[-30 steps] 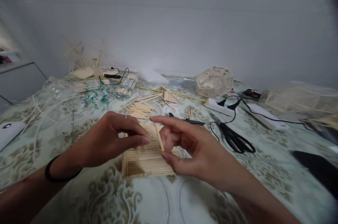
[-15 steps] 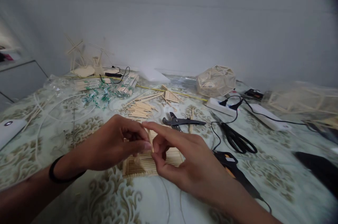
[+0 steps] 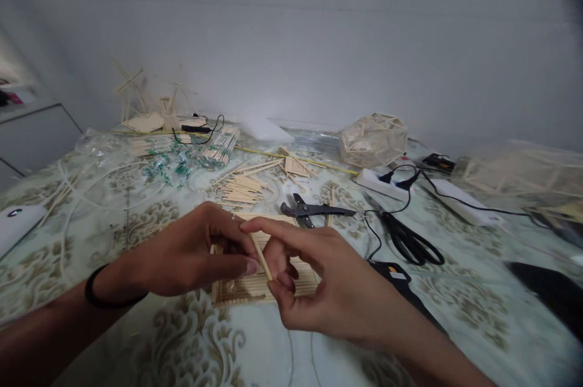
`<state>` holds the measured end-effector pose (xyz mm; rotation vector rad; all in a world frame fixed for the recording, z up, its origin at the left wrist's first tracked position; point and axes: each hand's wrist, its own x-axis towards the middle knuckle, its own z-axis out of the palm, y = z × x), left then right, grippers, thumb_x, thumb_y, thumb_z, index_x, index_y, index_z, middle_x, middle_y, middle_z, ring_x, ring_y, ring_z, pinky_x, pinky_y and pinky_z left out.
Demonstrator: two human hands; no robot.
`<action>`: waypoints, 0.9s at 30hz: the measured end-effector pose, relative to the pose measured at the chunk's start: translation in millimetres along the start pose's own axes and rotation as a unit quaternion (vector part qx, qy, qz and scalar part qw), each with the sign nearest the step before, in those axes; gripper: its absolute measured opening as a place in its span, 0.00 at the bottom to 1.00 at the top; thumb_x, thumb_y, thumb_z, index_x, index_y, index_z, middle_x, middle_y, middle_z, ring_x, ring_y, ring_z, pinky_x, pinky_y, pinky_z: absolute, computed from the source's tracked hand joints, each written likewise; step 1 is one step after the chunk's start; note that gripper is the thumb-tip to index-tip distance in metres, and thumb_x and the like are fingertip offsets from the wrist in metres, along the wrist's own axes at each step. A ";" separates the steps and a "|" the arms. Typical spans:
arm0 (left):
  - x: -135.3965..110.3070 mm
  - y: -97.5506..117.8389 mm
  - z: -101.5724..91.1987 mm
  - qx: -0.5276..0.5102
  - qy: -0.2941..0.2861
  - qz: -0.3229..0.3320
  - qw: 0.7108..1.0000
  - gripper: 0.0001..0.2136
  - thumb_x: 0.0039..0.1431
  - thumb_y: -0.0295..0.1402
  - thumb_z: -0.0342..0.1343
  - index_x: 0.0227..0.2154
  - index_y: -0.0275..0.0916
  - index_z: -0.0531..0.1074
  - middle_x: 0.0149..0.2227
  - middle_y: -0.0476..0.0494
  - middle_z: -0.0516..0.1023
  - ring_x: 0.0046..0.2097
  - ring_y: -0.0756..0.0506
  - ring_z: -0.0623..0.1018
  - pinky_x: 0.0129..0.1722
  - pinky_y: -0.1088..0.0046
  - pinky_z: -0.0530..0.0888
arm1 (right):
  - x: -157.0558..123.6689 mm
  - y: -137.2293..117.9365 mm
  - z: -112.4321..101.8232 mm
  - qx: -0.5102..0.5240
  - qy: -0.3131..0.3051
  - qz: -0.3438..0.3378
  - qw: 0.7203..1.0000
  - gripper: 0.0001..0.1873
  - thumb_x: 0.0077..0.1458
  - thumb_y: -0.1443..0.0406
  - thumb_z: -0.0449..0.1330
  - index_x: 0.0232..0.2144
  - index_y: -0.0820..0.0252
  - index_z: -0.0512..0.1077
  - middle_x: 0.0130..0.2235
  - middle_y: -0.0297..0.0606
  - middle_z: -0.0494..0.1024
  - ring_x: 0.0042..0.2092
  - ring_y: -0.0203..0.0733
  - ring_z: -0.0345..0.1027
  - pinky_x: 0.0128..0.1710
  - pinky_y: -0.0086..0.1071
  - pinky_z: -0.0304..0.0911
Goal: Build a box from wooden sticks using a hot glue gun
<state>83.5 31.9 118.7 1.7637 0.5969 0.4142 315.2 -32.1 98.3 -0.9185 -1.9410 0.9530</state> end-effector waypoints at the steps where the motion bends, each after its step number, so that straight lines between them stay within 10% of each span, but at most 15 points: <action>1: -0.2 0.0 -0.6 0.005 0.014 0.003 1.000 0.08 0.64 0.34 0.65 0.34 0.35 0.85 0.28 0.46 0.80 0.31 0.49 0.74 0.32 0.74 0.68 | -0.2 0.6 -2.3 0.013 -0.002 0.006 1.000 0.39 0.47 0.75 0.64 0.62 0.51 0.77 0.30 0.23 0.73 0.30 0.31 0.68 0.35 0.27 0.69; 14: 7.3 -2.5 7.7 -0.079 0.090 -0.035 0.992 0.06 0.60 0.34 0.71 0.29 0.39 0.85 0.25 0.50 0.81 0.28 0.53 0.75 0.30 0.80 0.73 | 2.5 0.1 -1.9 -0.062 0.044 -0.031 0.997 0.33 0.58 0.73 0.60 0.64 0.52 0.76 0.30 0.25 0.77 0.30 0.32 0.70 0.35 0.28 0.70; 27: 2.1 0.7 5.1 -0.101 0.038 -0.041 0.993 0.06 0.61 0.32 0.67 0.31 0.36 0.85 0.24 0.48 0.78 0.26 0.54 0.70 0.27 0.82 0.67 | -2.3 -3.1 1.9 -0.051 0.032 -0.026 0.998 0.37 0.53 0.75 0.62 0.64 0.50 0.76 0.30 0.23 0.76 0.30 0.32 0.71 0.37 0.27 0.71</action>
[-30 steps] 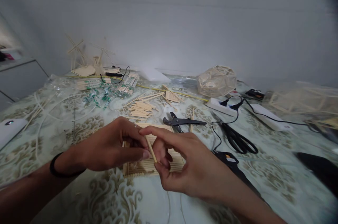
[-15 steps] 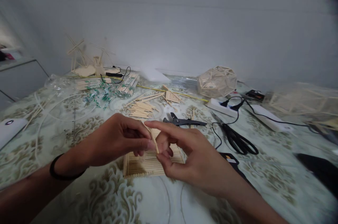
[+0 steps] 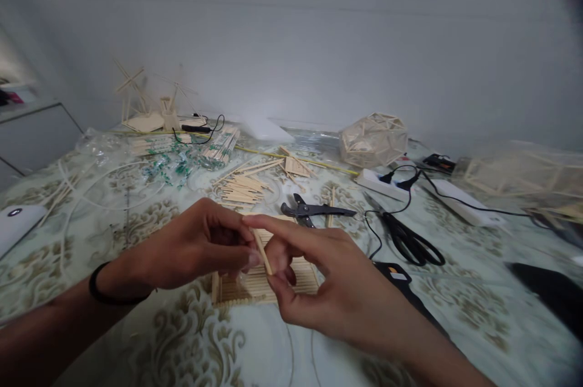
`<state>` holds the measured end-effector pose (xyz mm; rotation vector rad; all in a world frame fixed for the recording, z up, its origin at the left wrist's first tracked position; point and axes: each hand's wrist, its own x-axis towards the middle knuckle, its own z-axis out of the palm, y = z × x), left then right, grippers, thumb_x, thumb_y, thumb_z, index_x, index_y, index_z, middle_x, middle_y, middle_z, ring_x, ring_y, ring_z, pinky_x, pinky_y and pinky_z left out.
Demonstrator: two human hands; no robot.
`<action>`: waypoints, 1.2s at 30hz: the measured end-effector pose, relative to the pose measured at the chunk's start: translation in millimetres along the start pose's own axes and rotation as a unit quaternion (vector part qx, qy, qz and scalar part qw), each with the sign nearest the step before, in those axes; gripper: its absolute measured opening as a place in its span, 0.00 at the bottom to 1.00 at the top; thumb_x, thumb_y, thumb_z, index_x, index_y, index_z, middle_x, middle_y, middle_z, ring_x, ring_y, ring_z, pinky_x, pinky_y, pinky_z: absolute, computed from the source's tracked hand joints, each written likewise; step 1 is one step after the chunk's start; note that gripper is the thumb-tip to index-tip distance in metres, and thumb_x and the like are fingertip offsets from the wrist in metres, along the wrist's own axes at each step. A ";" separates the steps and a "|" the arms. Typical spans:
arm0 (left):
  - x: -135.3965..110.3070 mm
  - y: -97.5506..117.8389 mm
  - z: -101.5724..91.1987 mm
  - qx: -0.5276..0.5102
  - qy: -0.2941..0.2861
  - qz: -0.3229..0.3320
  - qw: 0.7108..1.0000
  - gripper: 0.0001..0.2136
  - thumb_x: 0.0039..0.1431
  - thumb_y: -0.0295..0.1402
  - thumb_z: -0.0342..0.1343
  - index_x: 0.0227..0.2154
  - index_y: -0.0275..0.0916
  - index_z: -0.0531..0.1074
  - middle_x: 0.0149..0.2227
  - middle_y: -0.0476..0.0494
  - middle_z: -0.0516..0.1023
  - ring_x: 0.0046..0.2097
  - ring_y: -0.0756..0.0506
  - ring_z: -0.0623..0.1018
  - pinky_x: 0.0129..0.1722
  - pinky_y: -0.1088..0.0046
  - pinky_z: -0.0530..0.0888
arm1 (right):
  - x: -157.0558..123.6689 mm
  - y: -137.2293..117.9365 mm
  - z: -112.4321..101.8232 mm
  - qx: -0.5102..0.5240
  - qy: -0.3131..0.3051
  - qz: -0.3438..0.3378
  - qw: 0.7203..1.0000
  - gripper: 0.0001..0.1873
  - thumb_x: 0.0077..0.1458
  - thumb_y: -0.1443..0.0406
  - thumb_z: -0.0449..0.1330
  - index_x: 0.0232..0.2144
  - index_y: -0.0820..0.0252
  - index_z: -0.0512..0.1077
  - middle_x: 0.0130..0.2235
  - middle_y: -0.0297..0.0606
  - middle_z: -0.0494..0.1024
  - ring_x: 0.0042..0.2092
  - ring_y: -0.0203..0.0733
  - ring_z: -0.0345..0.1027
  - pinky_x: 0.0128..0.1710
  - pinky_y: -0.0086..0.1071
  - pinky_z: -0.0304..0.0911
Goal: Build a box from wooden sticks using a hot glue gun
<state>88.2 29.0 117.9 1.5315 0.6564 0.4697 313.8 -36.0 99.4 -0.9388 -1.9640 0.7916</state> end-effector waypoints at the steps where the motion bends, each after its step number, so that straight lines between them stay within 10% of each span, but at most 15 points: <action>1: -0.1 -0.6 0.1 -0.003 -0.001 -0.003 1.000 0.06 0.61 0.32 0.68 0.31 0.36 0.86 0.24 0.49 0.78 0.26 0.54 0.70 0.26 0.82 0.66 | 0.4 0.6 -0.5 0.027 -0.007 0.013 1.000 0.37 0.51 0.75 0.63 0.64 0.51 0.76 0.29 0.23 0.75 0.30 0.32 0.70 0.37 0.27 0.72; 7: 2.2 -0.9 1.6 -0.039 0.006 0.015 0.999 0.07 0.62 0.32 0.70 0.31 0.35 0.87 0.24 0.47 0.80 0.27 0.53 0.75 0.29 0.80 0.72 | 3.7 5.7 -5.6 0.131 -0.013 0.042 0.990 0.37 0.52 0.74 0.64 0.64 0.54 0.76 0.28 0.23 0.74 0.29 0.31 0.68 0.36 0.28 0.71; 23: 3.3 1.9 8.3 -0.024 0.065 0.030 0.997 0.05 0.59 0.29 0.67 0.29 0.35 0.83 0.27 0.49 0.82 0.29 0.53 0.76 0.31 0.82 0.73 | -1.0 3.3 6.5 -0.141 0.068 -0.125 0.980 0.31 0.64 0.76 0.58 0.68 0.59 0.69 0.43 0.33 0.86 0.37 0.32 0.78 0.41 0.23 0.74; 28: 4.6 -0.1 14.6 -0.057 0.048 0.058 0.996 0.08 0.59 0.31 0.64 0.26 0.37 0.74 0.33 0.45 0.83 0.39 0.45 0.82 0.45 0.68 0.81 | 0.2 1.0 8.8 -0.086 0.064 -0.103 0.989 0.34 0.60 0.76 0.59 0.68 0.60 0.70 0.38 0.29 0.81 0.34 0.30 0.74 0.40 0.21 0.72; 36: 3.5 -4.9 17.0 -0.037 0.069 0.045 0.996 0.12 0.56 0.33 0.65 0.24 0.40 0.67 0.26 0.51 0.72 0.32 0.48 0.75 0.39 0.70 0.76 | 3.6 5.4 16.3 0.154 0.036 0.024 0.987 0.42 0.50 0.77 0.64 0.66 0.46 0.75 0.30 0.21 0.72 0.30 0.29 0.66 0.37 0.25 0.69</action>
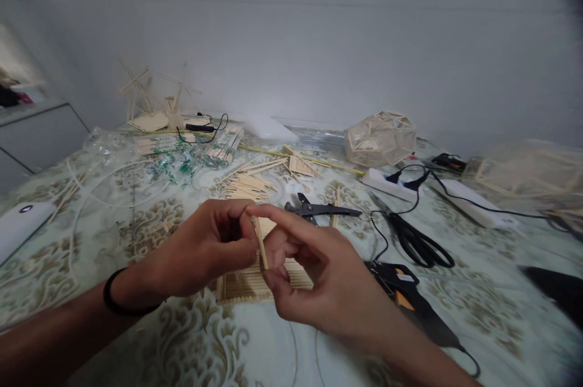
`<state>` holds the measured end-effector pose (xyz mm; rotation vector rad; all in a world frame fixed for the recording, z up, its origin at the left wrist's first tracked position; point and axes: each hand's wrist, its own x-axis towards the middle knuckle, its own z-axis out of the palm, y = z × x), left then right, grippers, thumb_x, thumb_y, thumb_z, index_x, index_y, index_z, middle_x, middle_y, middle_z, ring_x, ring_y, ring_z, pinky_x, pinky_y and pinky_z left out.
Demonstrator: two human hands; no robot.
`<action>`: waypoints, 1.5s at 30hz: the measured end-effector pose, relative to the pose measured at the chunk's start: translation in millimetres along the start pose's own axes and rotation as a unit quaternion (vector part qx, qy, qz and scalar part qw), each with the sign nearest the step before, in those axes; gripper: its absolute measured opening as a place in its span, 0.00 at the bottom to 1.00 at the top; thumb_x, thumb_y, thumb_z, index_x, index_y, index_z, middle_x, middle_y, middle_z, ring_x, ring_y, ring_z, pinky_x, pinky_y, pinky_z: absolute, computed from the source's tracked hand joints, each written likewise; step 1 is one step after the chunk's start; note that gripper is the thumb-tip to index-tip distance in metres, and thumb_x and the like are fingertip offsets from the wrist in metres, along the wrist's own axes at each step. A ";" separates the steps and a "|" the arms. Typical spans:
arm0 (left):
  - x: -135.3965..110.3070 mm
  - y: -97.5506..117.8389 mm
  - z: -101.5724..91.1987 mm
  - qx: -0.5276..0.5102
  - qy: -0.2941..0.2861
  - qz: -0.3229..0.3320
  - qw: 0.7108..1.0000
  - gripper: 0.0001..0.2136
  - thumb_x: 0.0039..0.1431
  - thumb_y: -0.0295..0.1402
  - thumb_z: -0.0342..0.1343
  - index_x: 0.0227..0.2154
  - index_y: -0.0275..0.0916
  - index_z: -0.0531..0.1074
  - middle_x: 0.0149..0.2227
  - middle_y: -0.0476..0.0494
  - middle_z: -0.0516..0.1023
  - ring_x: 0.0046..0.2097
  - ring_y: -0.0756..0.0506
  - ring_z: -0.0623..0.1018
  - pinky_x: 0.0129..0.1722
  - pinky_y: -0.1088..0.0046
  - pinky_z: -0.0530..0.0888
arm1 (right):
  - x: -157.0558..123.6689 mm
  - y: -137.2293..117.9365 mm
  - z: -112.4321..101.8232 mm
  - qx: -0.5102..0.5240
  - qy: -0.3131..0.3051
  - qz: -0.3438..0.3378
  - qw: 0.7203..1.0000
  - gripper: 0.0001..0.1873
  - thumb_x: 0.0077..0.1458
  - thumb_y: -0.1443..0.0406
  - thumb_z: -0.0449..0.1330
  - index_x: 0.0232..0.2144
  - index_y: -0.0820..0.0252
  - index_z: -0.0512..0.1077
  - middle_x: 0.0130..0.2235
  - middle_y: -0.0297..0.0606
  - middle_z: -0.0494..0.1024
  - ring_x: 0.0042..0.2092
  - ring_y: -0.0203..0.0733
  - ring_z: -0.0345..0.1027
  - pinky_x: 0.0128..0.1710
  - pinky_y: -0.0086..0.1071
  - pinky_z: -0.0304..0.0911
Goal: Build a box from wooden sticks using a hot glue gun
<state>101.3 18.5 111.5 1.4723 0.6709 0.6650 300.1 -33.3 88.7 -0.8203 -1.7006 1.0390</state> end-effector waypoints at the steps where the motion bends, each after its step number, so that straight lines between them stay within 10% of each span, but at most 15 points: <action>1: 0.3 0.4 0.4 0.004 -0.002 -0.001 1.000 0.12 0.56 0.33 0.64 0.24 0.39 0.67 0.26 0.51 0.71 0.32 0.49 0.74 0.37 0.71 0.74 | 0.8 -0.3 -0.3 0.028 -0.005 0.018 0.999 0.42 0.49 0.77 0.64 0.65 0.47 0.76 0.30 0.22 0.72 0.30 0.30 0.65 0.36 0.25 0.68; 14: -0.5 6.6 -6.0 0.006 -0.059 -0.057 0.997 0.11 0.56 0.36 0.62 0.26 0.39 0.67 0.24 0.55 0.63 0.27 0.53 0.61 0.27 0.74 0.58 | 5.6 0.7 -19.9 0.173 -0.107 0.124 0.971 0.38 0.45 0.76 0.69 0.60 0.51 0.81 0.29 0.25 0.70 0.29 0.29 0.60 0.28 0.22 0.56; 24: 3.9 9.8 -17.8 0.042 -0.007 0.011 0.999 0.09 0.65 0.37 0.68 0.34 0.37 0.83 0.28 0.48 0.80 0.29 0.53 0.76 0.29 0.81 0.72 | 7.0 5.9 -33.9 0.112 -0.078 0.056 0.989 0.38 0.53 0.75 0.70 0.64 0.47 0.79 0.33 0.28 0.75 0.32 0.31 0.67 0.32 0.23 0.66; 45: 0.2 10.1 -18.8 -0.002 -0.077 -0.059 0.995 0.07 0.59 0.32 0.69 0.28 0.35 0.84 0.21 0.48 0.77 0.21 0.55 0.70 0.21 0.83 0.66 | -0.2 -10.6 -32.9 0.010 -0.146 0.093 0.985 0.38 0.43 0.76 0.62 0.57 0.48 0.80 0.30 0.25 0.69 0.30 0.33 0.63 0.29 0.26 0.61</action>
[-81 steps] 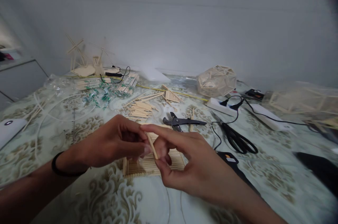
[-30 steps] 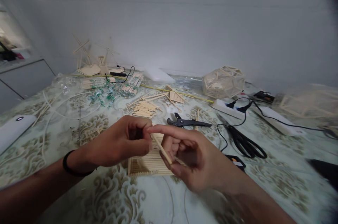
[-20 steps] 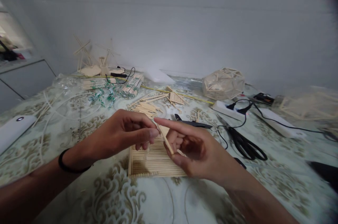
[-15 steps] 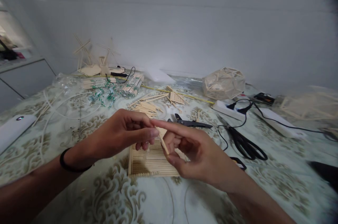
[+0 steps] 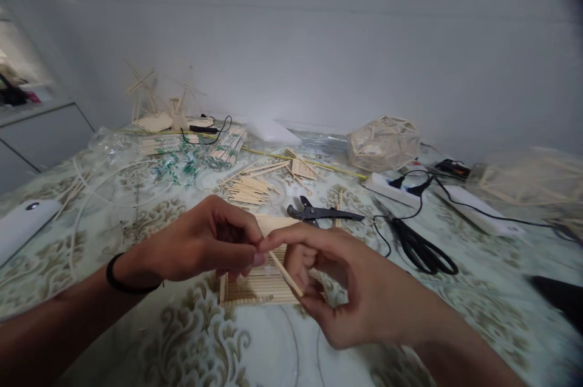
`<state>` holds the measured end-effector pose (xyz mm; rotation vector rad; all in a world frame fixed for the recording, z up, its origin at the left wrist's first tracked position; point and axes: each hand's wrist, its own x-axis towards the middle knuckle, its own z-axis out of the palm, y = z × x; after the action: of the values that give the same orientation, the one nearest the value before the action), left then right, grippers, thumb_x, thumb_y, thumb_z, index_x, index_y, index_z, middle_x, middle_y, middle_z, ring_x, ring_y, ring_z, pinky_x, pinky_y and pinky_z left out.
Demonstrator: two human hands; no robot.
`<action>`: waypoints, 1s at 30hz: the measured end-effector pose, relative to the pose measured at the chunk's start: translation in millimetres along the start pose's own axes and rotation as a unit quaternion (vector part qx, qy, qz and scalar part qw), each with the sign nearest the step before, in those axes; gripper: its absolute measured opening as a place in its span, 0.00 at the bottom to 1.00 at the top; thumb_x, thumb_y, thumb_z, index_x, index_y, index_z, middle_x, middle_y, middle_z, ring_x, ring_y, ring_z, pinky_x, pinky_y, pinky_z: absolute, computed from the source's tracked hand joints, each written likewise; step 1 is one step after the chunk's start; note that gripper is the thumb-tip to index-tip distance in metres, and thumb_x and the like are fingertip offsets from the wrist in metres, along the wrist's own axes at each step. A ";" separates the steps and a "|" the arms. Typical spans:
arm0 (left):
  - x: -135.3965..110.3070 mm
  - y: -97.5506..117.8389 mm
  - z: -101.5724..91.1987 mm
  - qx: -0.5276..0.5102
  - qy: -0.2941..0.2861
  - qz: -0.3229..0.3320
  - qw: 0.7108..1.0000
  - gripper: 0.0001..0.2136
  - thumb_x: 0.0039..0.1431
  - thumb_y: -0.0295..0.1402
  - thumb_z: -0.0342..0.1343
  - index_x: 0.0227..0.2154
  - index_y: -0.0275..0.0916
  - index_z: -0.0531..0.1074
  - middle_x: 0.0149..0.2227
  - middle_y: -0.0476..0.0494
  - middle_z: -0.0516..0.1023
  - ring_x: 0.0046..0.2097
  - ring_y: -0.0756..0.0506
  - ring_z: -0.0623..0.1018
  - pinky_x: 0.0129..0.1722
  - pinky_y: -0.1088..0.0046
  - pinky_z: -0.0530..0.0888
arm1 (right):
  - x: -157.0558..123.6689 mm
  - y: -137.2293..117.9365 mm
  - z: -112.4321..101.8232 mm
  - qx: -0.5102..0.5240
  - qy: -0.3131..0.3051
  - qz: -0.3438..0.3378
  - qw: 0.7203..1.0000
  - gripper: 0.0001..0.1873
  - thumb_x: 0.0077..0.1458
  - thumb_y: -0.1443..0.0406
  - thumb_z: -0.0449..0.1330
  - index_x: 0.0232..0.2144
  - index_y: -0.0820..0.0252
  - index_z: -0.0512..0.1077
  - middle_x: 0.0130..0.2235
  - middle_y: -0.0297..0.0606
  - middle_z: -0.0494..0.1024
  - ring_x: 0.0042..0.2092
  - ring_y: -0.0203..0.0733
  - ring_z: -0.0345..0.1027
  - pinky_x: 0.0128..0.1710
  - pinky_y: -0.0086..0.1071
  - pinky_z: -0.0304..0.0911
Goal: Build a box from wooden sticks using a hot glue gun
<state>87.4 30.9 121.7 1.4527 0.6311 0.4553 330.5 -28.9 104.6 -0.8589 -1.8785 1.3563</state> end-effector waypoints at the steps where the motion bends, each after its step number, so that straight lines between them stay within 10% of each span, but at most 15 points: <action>1: -0.1 -0.6 0.3 -0.003 0.000 -0.002 1.000 0.06 0.58 0.31 0.69 0.28 0.35 0.85 0.21 0.48 0.77 0.21 0.54 0.71 0.21 0.83 0.67 | -0.3 0.5 -0.9 0.012 -0.008 0.004 1.000 0.38 0.43 0.76 0.62 0.56 0.48 0.81 0.30 0.26 0.69 0.30 0.33 0.62 0.28 0.25 0.60; 13: 3.2 1.8 -4.3 0.020 0.053 0.054 0.997 0.07 0.63 0.32 0.68 0.30 0.37 0.87 0.25 0.47 0.83 0.26 0.52 0.78 0.28 0.81 0.77 | 1.8 16.5 -18.3 0.055 -0.002 -0.003 0.998 0.43 0.46 0.78 0.66 0.63 0.45 0.77 0.32 0.26 0.72 0.34 0.34 0.66 0.33 0.25 0.64; 30: 5.0 2.4 0.8 -0.012 0.076 0.032 0.997 0.02 0.55 0.27 0.71 0.29 0.36 0.83 0.23 0.50 0.83 0.23 0.53 0.78 0.26 0.82 0.76 | 3.9 0.9 6.6 -0.205 0.077 -0.072 0.973 0.36 0.52 0.74 0.59 0.63 0.53 0.75 0.30 0.25 0.75 0.29 0.32 0.70 0.30 0.26 0.65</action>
<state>91.9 33.7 123.6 1.4266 0.6993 0.6264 323.1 -29.0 102.6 -0.9740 -2.0849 0.8006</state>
